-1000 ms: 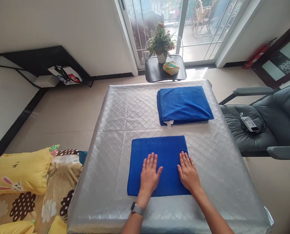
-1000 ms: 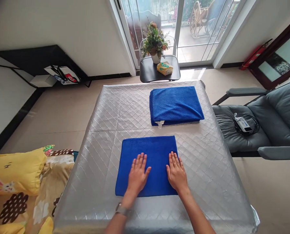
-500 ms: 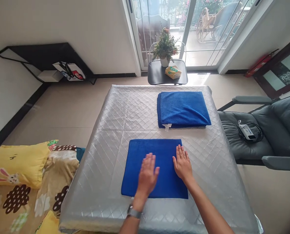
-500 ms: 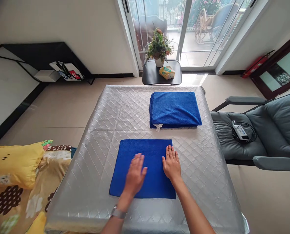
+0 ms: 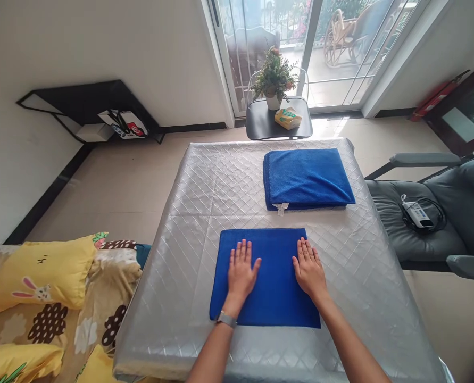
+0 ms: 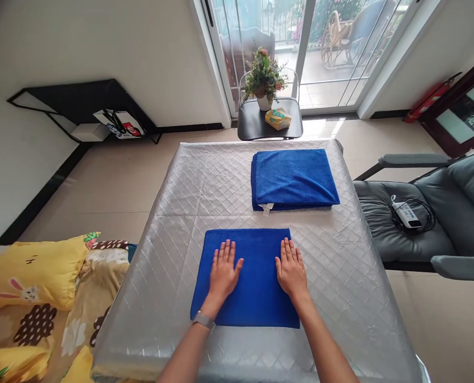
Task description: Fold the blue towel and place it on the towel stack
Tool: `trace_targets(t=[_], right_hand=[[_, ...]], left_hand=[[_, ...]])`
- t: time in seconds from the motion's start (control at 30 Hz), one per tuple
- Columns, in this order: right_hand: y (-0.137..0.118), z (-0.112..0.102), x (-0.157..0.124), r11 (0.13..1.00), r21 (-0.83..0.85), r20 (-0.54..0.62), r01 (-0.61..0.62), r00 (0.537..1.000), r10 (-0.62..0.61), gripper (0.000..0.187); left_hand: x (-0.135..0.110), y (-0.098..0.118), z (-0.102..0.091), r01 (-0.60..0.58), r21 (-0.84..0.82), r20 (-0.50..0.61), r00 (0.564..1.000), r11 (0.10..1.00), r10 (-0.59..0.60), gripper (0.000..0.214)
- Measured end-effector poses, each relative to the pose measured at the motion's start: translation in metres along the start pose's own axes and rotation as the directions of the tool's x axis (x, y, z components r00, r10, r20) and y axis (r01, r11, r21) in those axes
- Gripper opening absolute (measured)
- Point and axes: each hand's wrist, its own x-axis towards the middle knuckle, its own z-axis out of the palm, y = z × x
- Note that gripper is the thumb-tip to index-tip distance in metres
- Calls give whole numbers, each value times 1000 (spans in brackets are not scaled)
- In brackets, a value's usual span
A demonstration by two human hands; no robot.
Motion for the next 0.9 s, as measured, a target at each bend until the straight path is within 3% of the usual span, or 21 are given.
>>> trace_targets(t=[0.13, 0.23, 0.3, 0.37, 0.43, 0.53, 0.63, 0.7, 0.8, 0.9], right_hand=[[-1, -7, 4, 1000, -15, 7, -10, 1000, 10, 64], [1, -9, 18, 1000, -10, -2, -3, 1000, 3, 64], [2, -5, 30, 1000, 5, 2, 18, 1000, -18, 64], [4, 1, 39, 999, 20, 4, 26, 1000, -26, 63], [6, 6, 44, 999, 25, 6, 24, 1000, -24, 62], [8, 9, 43, 1000, 8, 16, 30, 999, -30, 62], [11, 7, 39, 998, -1, 36, 63, 997, -63, 63], [12, 6, 37, 996, 8, 38, 85, 996, -86, 66], [11, 7, 38, 998, 19, 12, 60, 998, -60, 68], [8, 7, 41, 999, 35, -1, 5, 1000, -5, 65]], left_hand=[[-18, -56, -12, 104, 35, -39, 994, 994, -103, 67], [-31, -71, -17, 113, 33, -25, 993, 993, -112, 69], [-34, -70, -20, 119, 24, -41, 992, 993, -118, 70], [-28, -57, -21, 125, 6, -85, 989, 992, -124, 71], [-14, -30, -21, 102, -27, -119, 987, 994, -104, 68], [17, 35, -12, -63, -94, -97, 994, 994, 54, 63], [47, 101, 4, -274, -162, -54, 962, 948, 269, 61], [58, 127, 13, -316, -187, -46, 949, 930, 313, 61], [60, 122, 19, -280, -175, -29, 960, 944, 280, 59], [51, 72, 12, -214, -112, -1, 977, 970, 215, 59]])
